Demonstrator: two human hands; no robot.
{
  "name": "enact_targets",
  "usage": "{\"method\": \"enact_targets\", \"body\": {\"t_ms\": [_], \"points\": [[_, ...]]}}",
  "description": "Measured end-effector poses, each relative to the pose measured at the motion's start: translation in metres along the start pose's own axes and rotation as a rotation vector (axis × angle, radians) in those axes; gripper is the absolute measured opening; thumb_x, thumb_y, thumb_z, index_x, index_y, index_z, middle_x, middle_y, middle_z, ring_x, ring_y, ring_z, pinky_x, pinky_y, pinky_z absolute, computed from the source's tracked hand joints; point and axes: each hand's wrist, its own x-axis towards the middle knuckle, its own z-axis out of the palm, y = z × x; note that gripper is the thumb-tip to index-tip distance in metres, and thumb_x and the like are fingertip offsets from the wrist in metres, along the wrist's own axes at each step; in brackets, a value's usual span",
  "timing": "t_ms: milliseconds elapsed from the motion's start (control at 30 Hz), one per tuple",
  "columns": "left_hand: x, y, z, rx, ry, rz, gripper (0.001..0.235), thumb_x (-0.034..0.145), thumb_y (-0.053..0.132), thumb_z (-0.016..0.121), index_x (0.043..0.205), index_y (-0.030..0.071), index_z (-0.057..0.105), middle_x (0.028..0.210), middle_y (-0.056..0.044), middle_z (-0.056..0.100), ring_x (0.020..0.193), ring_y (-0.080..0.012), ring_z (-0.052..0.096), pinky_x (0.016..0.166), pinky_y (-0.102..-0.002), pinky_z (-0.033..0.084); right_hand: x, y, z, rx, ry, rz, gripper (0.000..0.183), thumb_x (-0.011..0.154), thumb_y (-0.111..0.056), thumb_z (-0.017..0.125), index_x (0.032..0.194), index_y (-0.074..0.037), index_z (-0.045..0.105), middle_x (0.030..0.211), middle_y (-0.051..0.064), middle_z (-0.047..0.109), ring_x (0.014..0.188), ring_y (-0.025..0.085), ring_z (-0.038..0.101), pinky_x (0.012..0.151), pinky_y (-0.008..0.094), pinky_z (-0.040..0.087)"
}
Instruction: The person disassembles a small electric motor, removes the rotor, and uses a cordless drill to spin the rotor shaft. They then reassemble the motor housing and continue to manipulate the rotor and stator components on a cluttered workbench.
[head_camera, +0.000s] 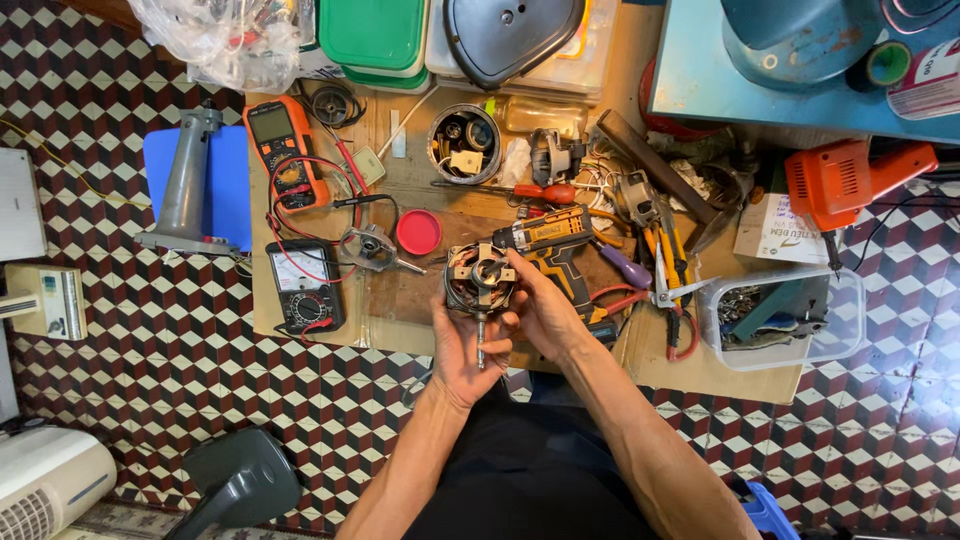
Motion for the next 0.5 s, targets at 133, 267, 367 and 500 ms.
{"method": "enact_targets", "body": {"t_ms": [133,267,367,500], "points": [[-0.001,-0.006,0.0,-0.05,-0.046,-0.015,0.073,0.097,0.064,0.055,0.139,0.004,0.058,0.126,-0.023,0.067,0.094,-0.0239,0.067,0.053,-0.021,0.052,-0.004,-0.008,0.001,-0.049,0.029,0.098,0.033,0.09,-0.052,0.064,0.091,-0.018,0.066,0.056,-0.01,0.039,0.052,0.009,0.038,0.053,0.032,0.049],[-0.002,-0.008,-0.001,-0.045,-0.06,-0.015,0.07,0.1,0.063,0.054,0.142,0.006,0.057,0.13,-0.023,0.065,0.098,-0.0246,0.067,0.056,-0.022,0.053,0.001,-0.002,-0.007,-0.011,0.001,0.007,0.025,0.089,-0.046,0.065,0.099,-0.025,0.071,0.057,-0.011,0.042,0.053,0.006,0.038,0.049,0.024,0.036],[-0.003,-0.008,0.001,-0.064,-0.054,-0.037,0.074,0.095,0.064,0.053,0.141,0.006,0.057,0.132,-0.023,0.065,0.098,-0.0251,0.068,0.056,-0.023,0.055,0.01,0.005,-0.015,0.063,-0.023,-0.013,0.026,0.094,-0.044,0.068,0.091,-0.019,0.065,0.058,-0.011,0.044,0.054,0.007,0.04,0.049,0.025,0.036],[-0.002,-0.007,0.005,-0.049,-0.061,-0.032,0.072,0.099,0.062,0.055,0.144,0.006,0.056,0.134,-0.024,0.063,0.099,-0.0253,0.069,0.058,-0.024,0.056,0.016,0.009,-0.022,0.083,0.016,0.018,0.022,0.092,-0.041,0.065,0.091,-0.019,0.064,0.057,-0.011,0.044,0.054,0.008,0.042,0.053,0.028,0.043]]}}
